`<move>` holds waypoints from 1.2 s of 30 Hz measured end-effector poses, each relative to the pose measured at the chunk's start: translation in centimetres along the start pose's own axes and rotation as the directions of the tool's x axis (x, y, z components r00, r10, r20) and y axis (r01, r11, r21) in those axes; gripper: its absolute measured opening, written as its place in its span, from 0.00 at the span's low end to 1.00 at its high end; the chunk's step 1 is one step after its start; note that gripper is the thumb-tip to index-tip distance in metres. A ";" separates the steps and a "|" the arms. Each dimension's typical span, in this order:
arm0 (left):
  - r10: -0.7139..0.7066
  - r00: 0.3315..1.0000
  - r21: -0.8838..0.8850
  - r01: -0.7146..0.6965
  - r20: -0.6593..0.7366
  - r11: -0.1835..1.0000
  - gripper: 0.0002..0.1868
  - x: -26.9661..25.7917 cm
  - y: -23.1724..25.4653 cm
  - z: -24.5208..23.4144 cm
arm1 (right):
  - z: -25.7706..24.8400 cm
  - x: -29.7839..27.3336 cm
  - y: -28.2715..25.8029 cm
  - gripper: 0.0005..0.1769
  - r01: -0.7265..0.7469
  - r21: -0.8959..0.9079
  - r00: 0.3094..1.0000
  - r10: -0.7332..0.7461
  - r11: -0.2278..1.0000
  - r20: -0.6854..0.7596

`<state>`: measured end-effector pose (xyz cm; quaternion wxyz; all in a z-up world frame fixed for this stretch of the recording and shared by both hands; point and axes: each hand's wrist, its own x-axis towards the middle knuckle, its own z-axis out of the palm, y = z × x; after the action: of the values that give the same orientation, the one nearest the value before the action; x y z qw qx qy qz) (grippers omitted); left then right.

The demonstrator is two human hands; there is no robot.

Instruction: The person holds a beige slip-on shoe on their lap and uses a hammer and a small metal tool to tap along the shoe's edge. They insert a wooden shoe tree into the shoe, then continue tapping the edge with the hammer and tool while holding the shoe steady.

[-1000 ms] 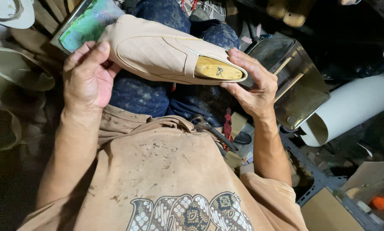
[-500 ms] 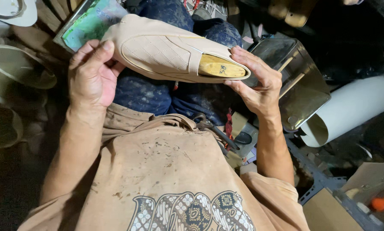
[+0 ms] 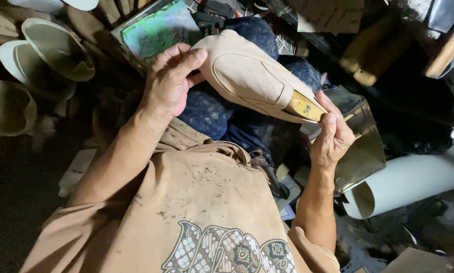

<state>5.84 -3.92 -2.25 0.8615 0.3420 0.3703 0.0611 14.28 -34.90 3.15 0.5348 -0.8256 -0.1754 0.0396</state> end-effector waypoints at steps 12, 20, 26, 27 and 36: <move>-0.026 0.999 0.014 0.026 0.026 1.000 0.08 0.8 0.3 -0.5 | 0.5 0.0 1.1 0.22 -0.020 0.097 0.999 0.025 0.995 -0.045; -0.018 1.000 -0.024 0.018 0.006 1.000 0.09 0.9 0.2 -0.9 | 0.5 -0.1 1.2 0.21 -0.034 0.126 0.999 0.038 0.991 -0.028; -0.006 1.000 -0.075 0.004 -0.031 0.997 0.10 1.1 -0.2 -1.2 | 0.6 -0.1 1.4 0.21 -0.025 0.137 0.999 0.029 0.990 -0.030; -0.011 0.999 -0.073 0.008 -0.037 0.997 0.10 1.1 -0.2 -1.2 | 0.6 -0.1 1.5 0.21 -0.019 0.141 0.999 0.023 0.990 -0.029; -0.018 1.000 -0.049 0.019 0.009 0.999 0.09 0.9 -0.1 -1.0 | 0.4 -0.1 1.8 0.21 0.002 0.156 1.000 0.001 0.988 -0.018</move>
<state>5.75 -3.10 -3.31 0.8718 0.3176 0.3679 0.0606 14.55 -35.26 1.31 0.5993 -0.7815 -0.1672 0.0459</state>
